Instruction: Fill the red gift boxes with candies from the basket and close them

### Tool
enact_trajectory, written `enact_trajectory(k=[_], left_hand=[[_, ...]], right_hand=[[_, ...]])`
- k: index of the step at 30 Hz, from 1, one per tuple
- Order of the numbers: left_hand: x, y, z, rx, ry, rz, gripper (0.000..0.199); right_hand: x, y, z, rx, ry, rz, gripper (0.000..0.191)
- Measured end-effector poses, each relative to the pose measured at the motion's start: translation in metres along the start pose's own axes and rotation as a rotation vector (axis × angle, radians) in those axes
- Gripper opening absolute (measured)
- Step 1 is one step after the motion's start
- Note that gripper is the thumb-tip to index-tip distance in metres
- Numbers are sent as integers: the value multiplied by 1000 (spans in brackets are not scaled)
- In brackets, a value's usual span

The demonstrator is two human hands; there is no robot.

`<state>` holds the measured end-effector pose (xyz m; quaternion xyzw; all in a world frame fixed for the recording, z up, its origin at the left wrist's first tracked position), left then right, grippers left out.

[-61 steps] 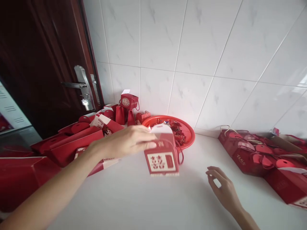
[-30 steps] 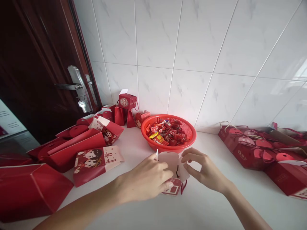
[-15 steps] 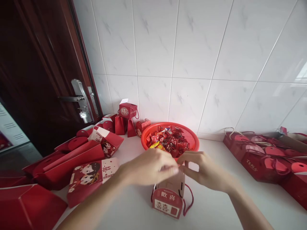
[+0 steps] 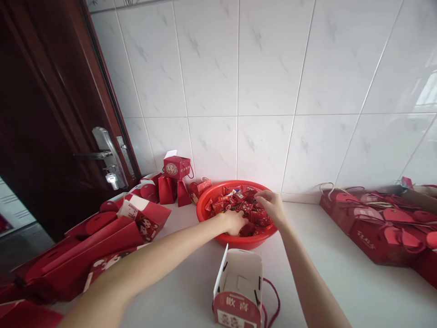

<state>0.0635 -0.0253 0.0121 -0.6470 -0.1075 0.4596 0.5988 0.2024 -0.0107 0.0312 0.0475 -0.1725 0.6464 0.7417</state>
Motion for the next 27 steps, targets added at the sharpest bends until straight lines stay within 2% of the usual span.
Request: enact_trajectory(k=[3, 6, 9, 16, 22, 27], left_hand=[[10, -2, 10, 37, -164, -18, 68], [17, -10, 18, 18, -204, -34, 66], [22, -15, 27, 29, -238, 10, 59], [26, -10, 30, -113, -148, 175, 76], [24, -7, 26, -113, -144, 138, 68], [25, -3, 29, -185, -111, 155, 52]], right_hand=[[0, 0, -17, -43, 79, -26, 16], [0, -2, -19, -87, 70, -22, 15], [0, -2, -19, -60, 73, -12, 12], [1, 1, -20, -11, 94, -16, 10], [1, 1, -20, 9, 101, -5, 10], [0, 0, -17, -12, 99, 15, 12]])
Point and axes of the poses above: each hand's wrist, its own x-axis towards the middle knuckle, its own y-axis out of the palm, z = x × y, the point moved 6 cm from there along x, towards the middle knuckle, and after that the axes turned 3 degrees about z, right-handed, at the moved point
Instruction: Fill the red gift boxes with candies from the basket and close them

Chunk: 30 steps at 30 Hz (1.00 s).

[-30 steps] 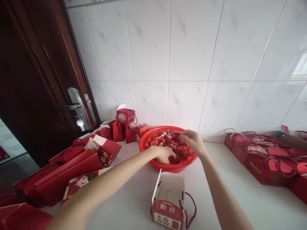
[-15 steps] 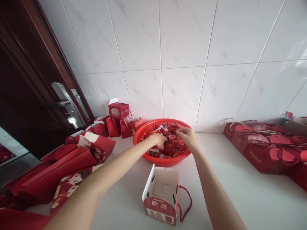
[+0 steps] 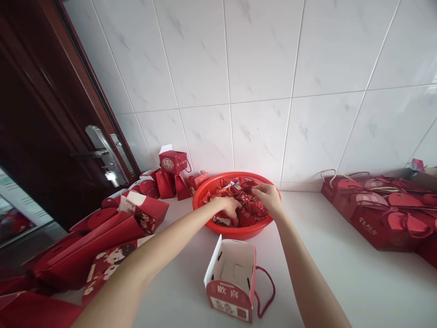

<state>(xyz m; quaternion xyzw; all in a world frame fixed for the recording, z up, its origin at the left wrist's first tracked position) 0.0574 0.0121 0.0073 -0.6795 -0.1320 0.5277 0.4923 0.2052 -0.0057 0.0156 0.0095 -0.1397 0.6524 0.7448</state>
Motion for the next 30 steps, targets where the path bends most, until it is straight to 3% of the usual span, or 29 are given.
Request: enact_trajectory(k=[4, 8, 10, 16, 22, 30], left_hand=[[1, -2, 3, -58, 86, 4, 38], [-6, -5, 9, -108, 139, -28, 36], [-13, -4, 12, -112, 141, -27, 44], [-30, 7, 7, 20, 29, -14, 95], [-27, 12, -10, 112, -31, -50, 85], [-25, 7, -2, 23, -47, -19, 89]], right_hand=[[1, -1, 0, 23, -10, -7, 10], [2, 0, -2, 36, -2, -7, 10], [2, 0, -2, 39, 0, -7, 10], [0, 0, 0, 27, -9, -16, 12], [0, -1, -1, 16, -34, -10, 16], [0, -1, 0, 8, -50, -34, 16]])
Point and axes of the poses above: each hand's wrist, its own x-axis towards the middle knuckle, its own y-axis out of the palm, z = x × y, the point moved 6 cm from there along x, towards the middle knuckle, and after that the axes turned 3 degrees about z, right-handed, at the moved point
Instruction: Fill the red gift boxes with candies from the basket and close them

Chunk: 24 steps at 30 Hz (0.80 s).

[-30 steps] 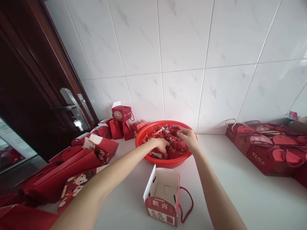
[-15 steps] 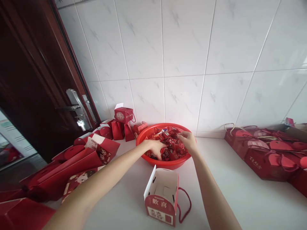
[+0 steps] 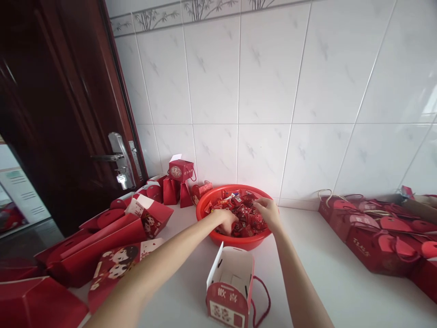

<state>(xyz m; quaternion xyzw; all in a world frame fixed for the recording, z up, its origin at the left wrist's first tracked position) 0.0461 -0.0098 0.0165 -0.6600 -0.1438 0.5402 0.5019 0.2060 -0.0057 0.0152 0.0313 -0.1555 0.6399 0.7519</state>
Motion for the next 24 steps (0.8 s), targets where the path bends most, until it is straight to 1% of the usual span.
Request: enact_trajectory(k=[2, 7, 10, 11, 13, 15, 16, 18, 20, 22, 24], left_hand=[[0, 0, -1, 4, 13, -12, 86], [-2, -1, -1, 43, 97, -121, 70], [-4, -4, 4, -19, 157, -192, 59], [-4, -8, 8, -61, 175, -239, 57], [-5, -18, 17, -193, 202, -375, 58], [-7, -31, 30, -404, 226, -535, 62], [-7, -35, 36, -532, 243, -593, 62], [-5, -41, 46, -761, 296, -654, 63], [-2, -42, 53, -887, 335, -696, 71], [3, -38, 59, -912, 308, -720, 84], [10, -29, 64, -894, 239, -705, 87]], right_hand=[[0, 0, 0, 7, 5, 1, 17], [1, 0, -1, 17, 12, 7, 17], [2, 0, -3, 32, 7, 7, 17], [3, 1, -4, 39, 6, 7, 17], [4, 1, -6, 54, 2, 4, 17], [6, 1, -10, 70, -1, -2, 16], [7, 2, -12, 78, -2, -4, 16], [8, 2, -15, 94, -3, -10, 17], [9, 1, -18, 106, -3, -18, 20], [9, 0, -19, 111, -2, -28, 22], [8, -2, -19, 110, -2, -35, 22]])
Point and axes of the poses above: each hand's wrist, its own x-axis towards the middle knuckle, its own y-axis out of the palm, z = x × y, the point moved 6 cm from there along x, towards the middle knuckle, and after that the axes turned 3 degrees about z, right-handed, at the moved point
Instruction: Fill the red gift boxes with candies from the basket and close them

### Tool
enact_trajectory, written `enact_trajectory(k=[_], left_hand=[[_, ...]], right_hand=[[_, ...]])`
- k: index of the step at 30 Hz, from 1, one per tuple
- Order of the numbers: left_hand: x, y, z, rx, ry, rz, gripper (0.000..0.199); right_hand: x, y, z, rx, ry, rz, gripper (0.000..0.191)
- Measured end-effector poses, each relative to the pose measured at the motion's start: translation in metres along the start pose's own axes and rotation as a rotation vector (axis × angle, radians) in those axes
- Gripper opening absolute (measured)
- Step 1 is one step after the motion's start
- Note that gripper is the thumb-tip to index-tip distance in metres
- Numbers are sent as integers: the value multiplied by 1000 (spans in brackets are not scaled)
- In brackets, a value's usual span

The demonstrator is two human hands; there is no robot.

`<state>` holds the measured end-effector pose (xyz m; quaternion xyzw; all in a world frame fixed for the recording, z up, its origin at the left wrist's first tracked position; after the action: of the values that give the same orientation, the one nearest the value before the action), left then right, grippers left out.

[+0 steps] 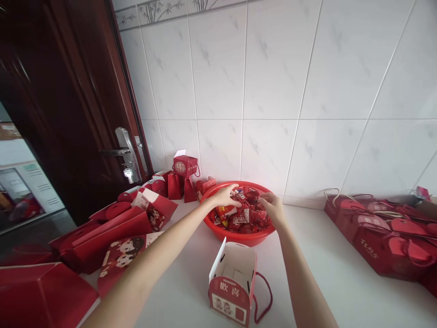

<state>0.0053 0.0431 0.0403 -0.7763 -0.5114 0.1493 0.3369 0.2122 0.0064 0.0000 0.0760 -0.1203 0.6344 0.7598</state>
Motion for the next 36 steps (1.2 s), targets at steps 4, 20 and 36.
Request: enact_trajectory(k=[4, 20, 36], left_hand=[[-3, 15, 20, 113, -87, 74, 75], [-13, 35, 13, 436, -40, 274, 76], [0, 33, -1, -43, 116, 164, 31]], right_hand=[[-1, -1, 2, -14, -1, -4, 23], [-2, 0, 4, -61, 12, 13, 17], [-6, 9, 15, -85, -15, 167, 27]])
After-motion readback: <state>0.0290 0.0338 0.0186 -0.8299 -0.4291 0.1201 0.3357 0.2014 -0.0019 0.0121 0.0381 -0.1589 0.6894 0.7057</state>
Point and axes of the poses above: each hand's wrist, its own x-axis towards the middle knuckle, its own y-axis out of the palm, z = x × y, the point moved 6 cm from there along x, towards the middle knuckle, and after that the axes turned 3 degrees about z, right-handed, at the moved point
